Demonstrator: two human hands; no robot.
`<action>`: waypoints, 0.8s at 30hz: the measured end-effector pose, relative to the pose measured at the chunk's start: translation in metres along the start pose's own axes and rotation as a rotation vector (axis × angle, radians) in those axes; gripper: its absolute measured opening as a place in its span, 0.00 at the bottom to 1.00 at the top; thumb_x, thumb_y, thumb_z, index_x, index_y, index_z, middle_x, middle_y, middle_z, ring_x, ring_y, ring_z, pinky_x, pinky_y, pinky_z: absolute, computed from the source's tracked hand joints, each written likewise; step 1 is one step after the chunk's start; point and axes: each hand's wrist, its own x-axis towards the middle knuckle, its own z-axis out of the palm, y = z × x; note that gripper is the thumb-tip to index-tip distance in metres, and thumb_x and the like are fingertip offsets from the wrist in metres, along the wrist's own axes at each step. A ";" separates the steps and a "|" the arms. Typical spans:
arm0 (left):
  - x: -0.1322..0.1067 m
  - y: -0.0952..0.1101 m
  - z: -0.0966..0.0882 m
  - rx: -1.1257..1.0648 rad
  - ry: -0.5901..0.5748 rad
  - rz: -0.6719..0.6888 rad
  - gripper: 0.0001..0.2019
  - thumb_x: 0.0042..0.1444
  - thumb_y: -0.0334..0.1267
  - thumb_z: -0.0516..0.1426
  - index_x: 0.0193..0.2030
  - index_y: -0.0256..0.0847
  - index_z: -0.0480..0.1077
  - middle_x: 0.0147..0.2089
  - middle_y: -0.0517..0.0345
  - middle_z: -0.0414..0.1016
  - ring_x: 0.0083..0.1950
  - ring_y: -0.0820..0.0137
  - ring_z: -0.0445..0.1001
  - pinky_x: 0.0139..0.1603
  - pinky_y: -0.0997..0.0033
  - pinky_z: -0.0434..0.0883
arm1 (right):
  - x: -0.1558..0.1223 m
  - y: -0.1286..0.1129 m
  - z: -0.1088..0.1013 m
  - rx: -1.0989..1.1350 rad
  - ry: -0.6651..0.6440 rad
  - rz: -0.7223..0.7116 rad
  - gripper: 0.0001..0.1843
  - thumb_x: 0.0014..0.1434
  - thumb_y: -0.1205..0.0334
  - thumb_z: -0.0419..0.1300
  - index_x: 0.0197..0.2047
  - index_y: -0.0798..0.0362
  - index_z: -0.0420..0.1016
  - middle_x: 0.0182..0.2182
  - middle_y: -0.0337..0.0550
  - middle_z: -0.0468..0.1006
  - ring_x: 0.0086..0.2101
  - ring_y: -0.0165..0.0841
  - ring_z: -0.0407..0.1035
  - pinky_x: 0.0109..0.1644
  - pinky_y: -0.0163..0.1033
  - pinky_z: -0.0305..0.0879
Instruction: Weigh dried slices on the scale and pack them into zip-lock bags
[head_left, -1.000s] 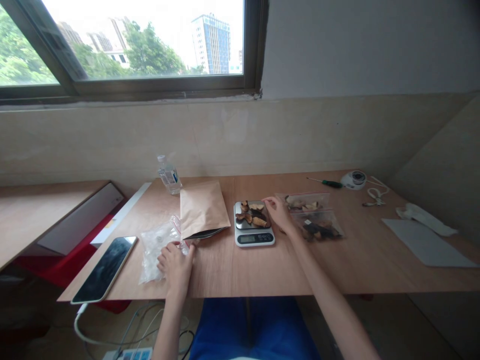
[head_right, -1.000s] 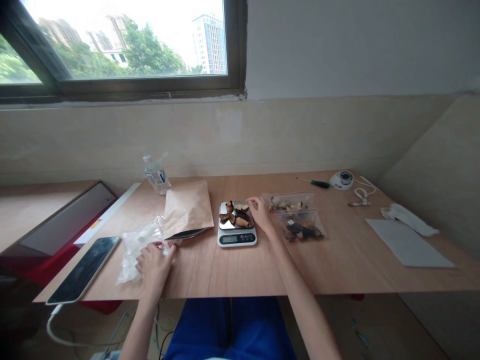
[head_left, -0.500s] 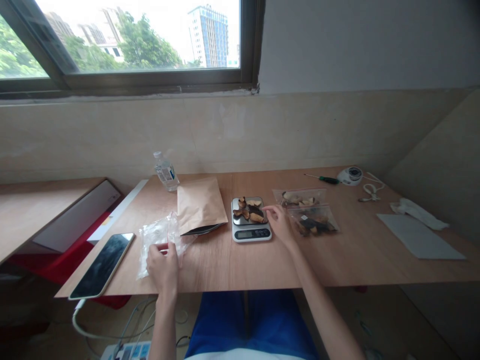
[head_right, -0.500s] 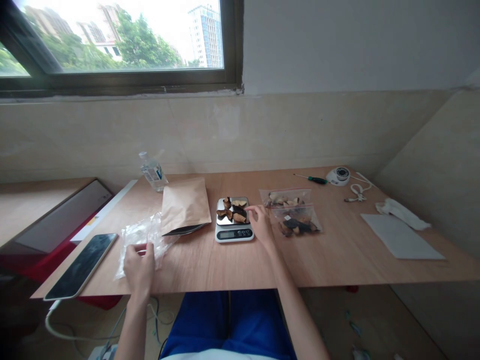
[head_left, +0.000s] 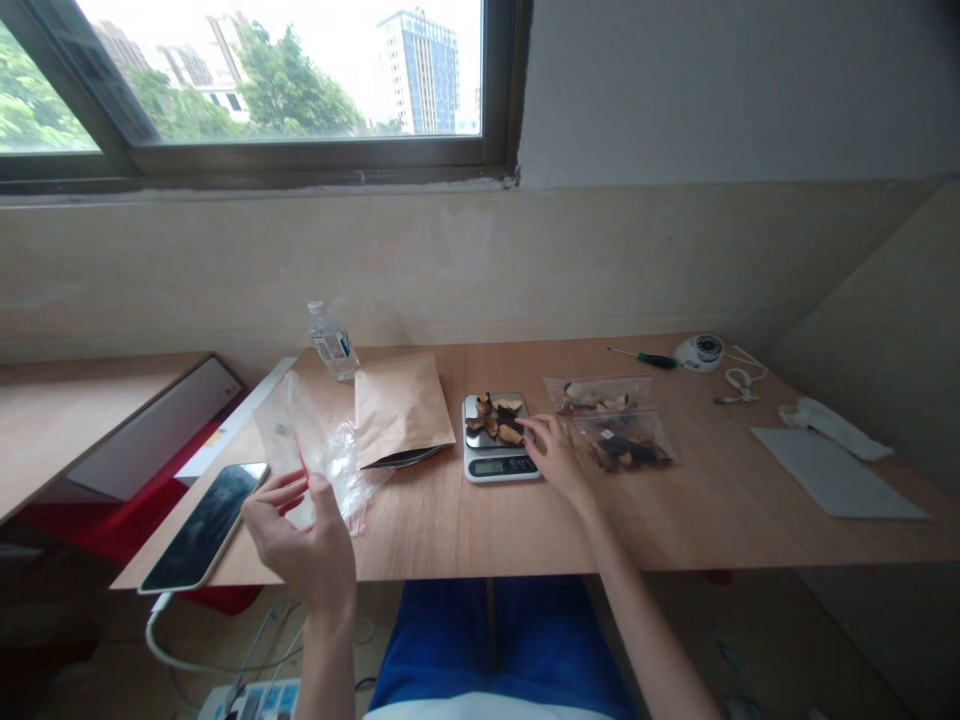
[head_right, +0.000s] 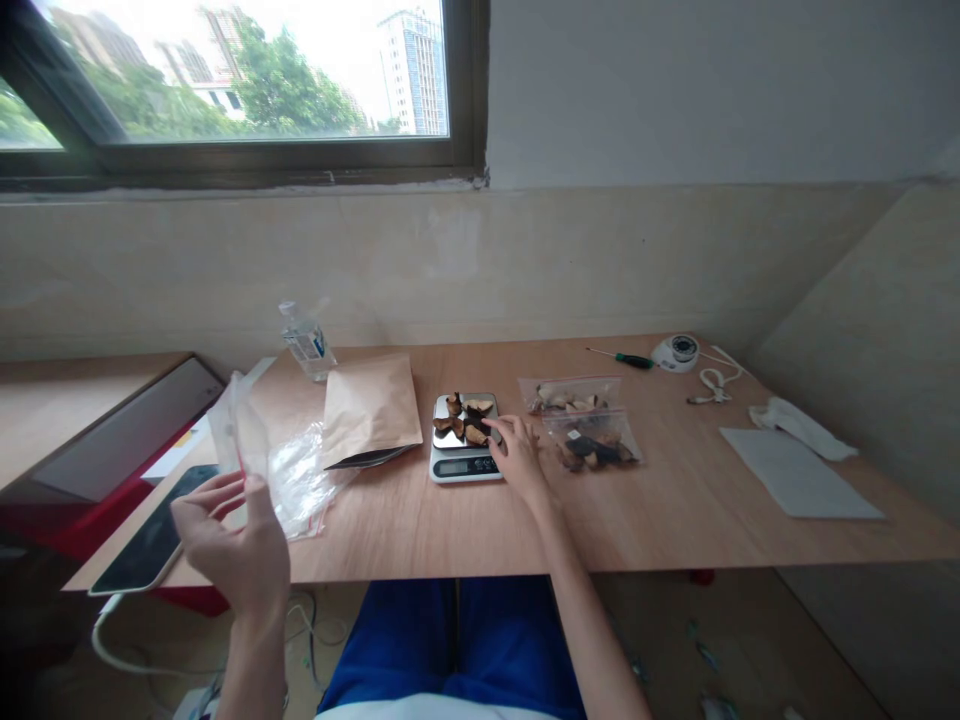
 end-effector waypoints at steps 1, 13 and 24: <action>-0.003 0.004 0.001 -0.015 0.008 0.005 0.08 0.54 0.42 0.53 0.36 0.40 0.59 0.44 0.53 0.67 0.46 0.63 0.67 0.38 0.64 0.68 | 0.001 0.000 0.000 -0.019 -0.030 -0.011 0.18 0.58 0.65 0.51 0.51 0.46 0.70 0.46 0.47 0.69 0.47 0.40 0.63 0.52 0.48 0.59; -0.013 0.007 0.005 -0.076 -0.078 -0.013 0.08 0.53 0.41 0.54 0.32 0.41 0.60 0.40 0.55 0.69 0.44 0.64 0.70 0.43 0.63 0.68 | 0.005 -0.005 -0.007 -0.083 -0.114 -0.028 0.17 0.58 0.64 0.51 0.50 0.45 0.69 0.45 0.44 0.71 0.46 0.40 0.63 0.51 0.48 0.59; -0.015 0.005 0.009 -0.089 -0.110 0.008 0.08 0.54 0.42 0.54 0.31 0.41 0.59 0.40 0.55 0.68 0.42 0.66 0.70 0.44 0.63 0.68 | -0.002 -0.019 -0.002 -0.189 -0.050 -0.084 0.19 0.55 0.53 0.57 0.50 0.47 0.68 0.50 0.49 0.66 0.49 0.45 0.62 0.50 0.49 0.58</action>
